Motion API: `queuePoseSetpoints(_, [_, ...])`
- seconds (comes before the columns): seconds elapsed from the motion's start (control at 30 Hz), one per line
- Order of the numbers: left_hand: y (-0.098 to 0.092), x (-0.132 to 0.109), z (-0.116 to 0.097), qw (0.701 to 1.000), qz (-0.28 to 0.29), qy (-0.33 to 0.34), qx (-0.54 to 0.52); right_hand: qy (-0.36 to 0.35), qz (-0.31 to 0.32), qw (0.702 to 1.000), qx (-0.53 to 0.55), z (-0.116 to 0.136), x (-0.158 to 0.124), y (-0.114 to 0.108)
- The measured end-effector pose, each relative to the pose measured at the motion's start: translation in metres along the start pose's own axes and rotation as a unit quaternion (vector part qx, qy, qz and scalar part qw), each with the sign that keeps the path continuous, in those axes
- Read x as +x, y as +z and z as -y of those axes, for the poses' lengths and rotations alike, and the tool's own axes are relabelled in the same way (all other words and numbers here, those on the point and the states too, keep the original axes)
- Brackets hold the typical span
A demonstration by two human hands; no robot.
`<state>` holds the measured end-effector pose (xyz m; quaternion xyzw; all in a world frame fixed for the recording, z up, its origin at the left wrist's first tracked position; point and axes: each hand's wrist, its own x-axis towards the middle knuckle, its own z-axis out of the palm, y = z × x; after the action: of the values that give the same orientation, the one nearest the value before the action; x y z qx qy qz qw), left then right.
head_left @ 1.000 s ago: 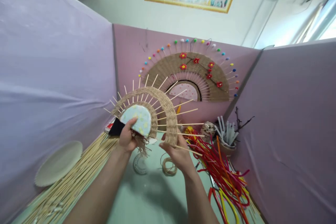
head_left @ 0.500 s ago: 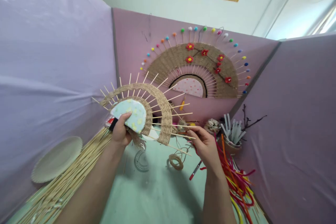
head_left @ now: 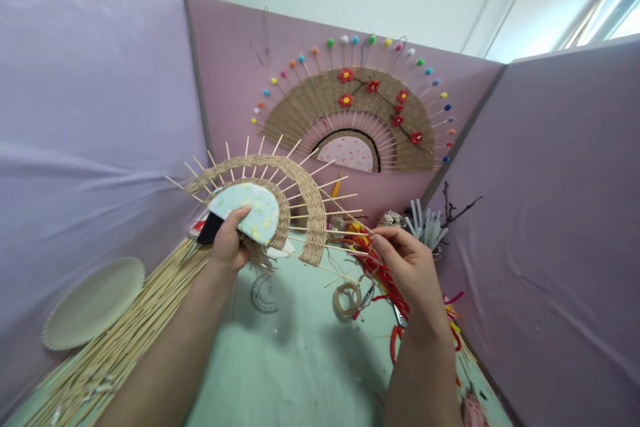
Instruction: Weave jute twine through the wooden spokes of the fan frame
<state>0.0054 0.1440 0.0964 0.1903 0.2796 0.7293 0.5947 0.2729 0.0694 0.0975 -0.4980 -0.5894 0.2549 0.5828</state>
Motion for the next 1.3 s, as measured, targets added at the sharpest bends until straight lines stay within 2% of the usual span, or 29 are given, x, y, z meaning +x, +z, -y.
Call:
queuePoseSetpoints(0.33, [0.004, -0.002, 0.007, 0.999, -0.020, -0.002, -0.043, 0.002, -0.045, 0.998, 0.053, 0.002, -0.001, 0.000])
queuePoseSetpoints(0.53, [0.009, -0.009, 0.018, 0.998, -0.029, -0.015, -0.060, 0.040, -0.004, 0.977, 0.208, -0.007, 0.003, -0.001])
queuePoseSetpoints(0.63, [0.012, -0.014, 0.021, 0.997, -0.019, -0.029, -0.072, 0.044, 0.017, 0.968, 0.247, -0.014, 0.007, 0.002])
queuePoseSetpoints(0.83, [0.011, -0.014, 0.023, 0.995, -0.025, -0.032, -0.088, 0.018, 0.043, 0.988, 0.146, -0.015, 0.010, 0.015])
queuePoseSetpoints(0.97, [0.010, -0.012, 0.025, 0.995, -0.031, -0.031, -0.086, -0.009, 0.097, 0.993, 0.071, -0.011, 0.009, 0.020])
queuePoseSetpoints(1.17, [0.008, -0.012, 0.027, 0.995, -0.050, -0.044, -0.080, -0.010, 0.137, 0.986, 0.091, -0.005, 0.008, 0.030])
queuePoseSetpoints(1.3, [0.009, -0.015, 0.029, 0.995, -0.031, -0.047, -0.081, 0.000, 0.143, 0.980, 0.137, -0.004, 0.006, 0.052])
